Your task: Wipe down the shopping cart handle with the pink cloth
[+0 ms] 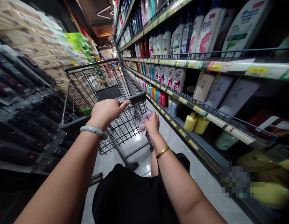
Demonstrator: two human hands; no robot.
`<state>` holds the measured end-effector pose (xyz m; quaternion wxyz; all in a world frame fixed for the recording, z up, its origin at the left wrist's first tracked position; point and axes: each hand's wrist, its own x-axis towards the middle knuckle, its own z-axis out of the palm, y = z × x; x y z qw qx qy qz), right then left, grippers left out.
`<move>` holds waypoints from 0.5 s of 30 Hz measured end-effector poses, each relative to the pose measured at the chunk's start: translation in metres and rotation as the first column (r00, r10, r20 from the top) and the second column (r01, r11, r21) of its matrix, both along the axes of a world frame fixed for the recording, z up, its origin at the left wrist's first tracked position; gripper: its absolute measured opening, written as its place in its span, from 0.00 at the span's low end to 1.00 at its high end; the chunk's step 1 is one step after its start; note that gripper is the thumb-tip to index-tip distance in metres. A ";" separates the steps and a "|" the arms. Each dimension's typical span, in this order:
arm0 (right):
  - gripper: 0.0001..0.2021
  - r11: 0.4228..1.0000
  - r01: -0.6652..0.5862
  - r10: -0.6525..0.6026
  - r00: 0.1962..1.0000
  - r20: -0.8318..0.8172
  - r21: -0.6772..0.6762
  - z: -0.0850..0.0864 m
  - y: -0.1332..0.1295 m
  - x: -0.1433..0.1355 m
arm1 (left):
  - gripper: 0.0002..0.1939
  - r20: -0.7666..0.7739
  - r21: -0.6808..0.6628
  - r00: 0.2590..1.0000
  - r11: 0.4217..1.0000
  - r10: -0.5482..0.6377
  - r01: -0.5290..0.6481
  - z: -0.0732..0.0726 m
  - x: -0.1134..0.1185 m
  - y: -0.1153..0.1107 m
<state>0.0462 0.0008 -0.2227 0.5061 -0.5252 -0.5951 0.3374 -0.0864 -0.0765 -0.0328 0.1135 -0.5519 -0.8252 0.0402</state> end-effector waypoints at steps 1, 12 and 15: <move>0.20 0.999 -0.008 0.008 1.000 0.018 -0.038 -0.004 0.003 0.002 | 0.48 -0.003 0.004 1.000 1.000 -0.003 0.003 0.000 0.000 -0.001; 0.18 0.986 -0.051 0.088 0.968 -0.233 0.160 0.005 0.004 0.000 | 0.47 -0.008 0.010 1.000 1.000 0.018 -0.018 0.001 0.000 -0.007; 0.17 0.992 -0.045 0.072 0.969 -0.237 0.116 -0.008 0.016 0.000 | 0.46 -0.002 0.021 1.000 1.000 0.015 -0.014 0.001 0.000 -0.009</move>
